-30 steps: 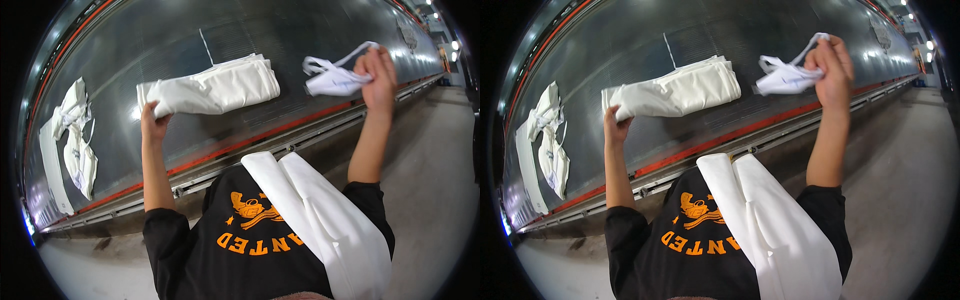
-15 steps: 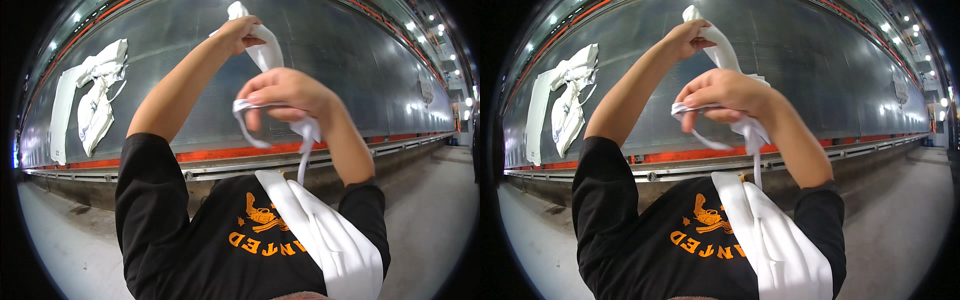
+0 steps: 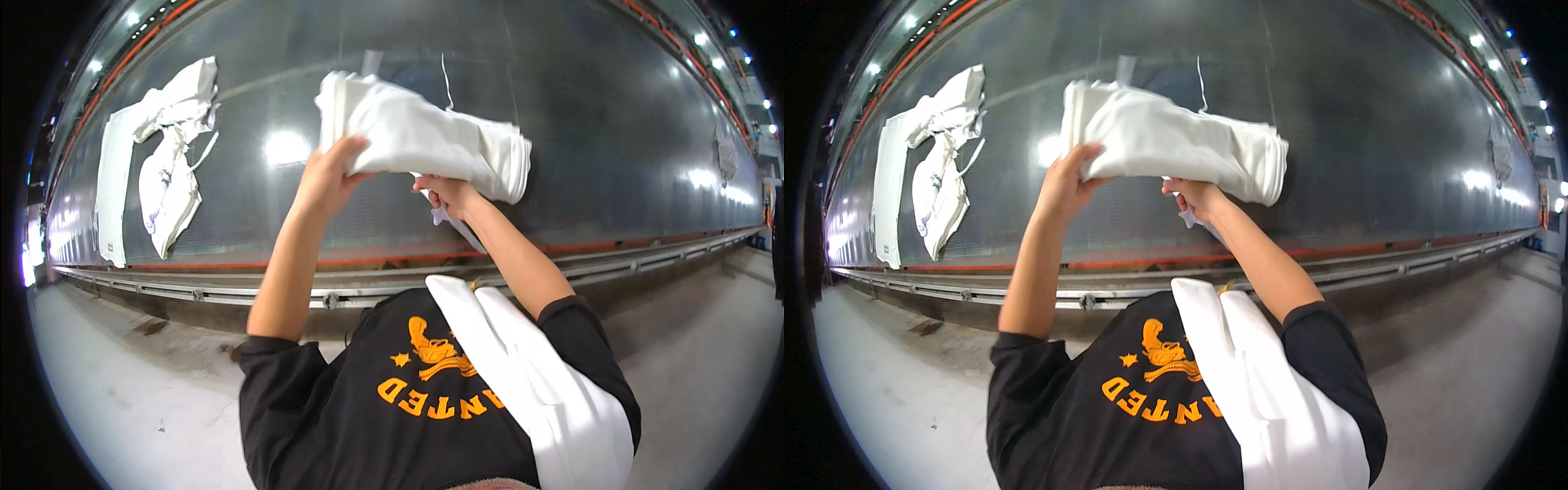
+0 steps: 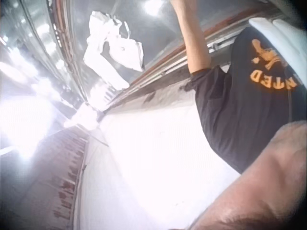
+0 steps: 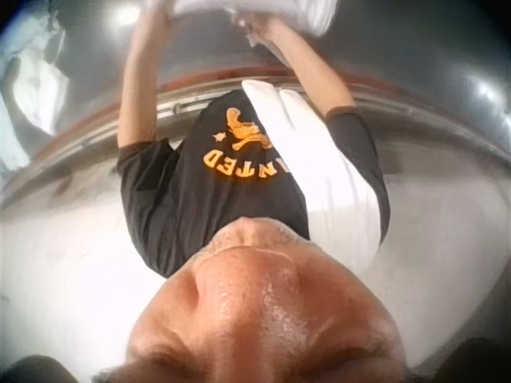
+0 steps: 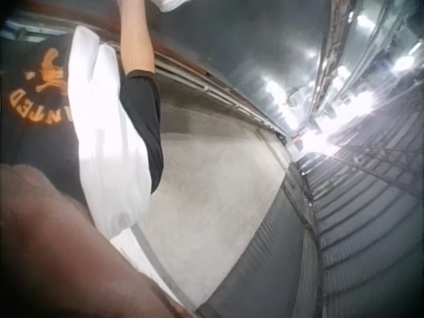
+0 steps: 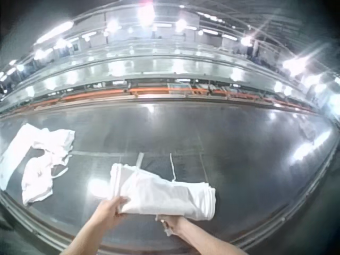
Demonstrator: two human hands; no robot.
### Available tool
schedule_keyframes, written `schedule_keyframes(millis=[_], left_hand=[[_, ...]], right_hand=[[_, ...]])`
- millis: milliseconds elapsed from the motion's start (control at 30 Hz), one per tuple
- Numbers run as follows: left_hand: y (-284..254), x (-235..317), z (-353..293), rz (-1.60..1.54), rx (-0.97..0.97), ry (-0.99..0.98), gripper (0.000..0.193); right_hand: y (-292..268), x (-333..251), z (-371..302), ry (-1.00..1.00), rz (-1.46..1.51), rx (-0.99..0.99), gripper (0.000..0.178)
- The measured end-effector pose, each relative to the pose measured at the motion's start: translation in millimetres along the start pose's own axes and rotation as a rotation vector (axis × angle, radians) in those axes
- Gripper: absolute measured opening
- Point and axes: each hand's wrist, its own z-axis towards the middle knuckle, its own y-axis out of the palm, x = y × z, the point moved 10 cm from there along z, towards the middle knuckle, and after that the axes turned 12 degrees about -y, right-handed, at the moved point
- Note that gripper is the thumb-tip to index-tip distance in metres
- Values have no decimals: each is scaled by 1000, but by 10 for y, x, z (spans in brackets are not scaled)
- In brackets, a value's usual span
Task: The person folds white t-shirts on a metal conveyor table. They smooth each shirt, fold it in half, then fold again into a compact rectangle. The person uses a yellow sponge to wipe the surface of the shirts before folding. The folded shirts are stacked on the table.
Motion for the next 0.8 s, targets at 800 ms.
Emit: schedule_keyframes(millis=[800], left_hand=[[-823,-172,2687,1283,595,107,38]], right_hand=[[-189,-141,-1008,101,-338,-101,50]])
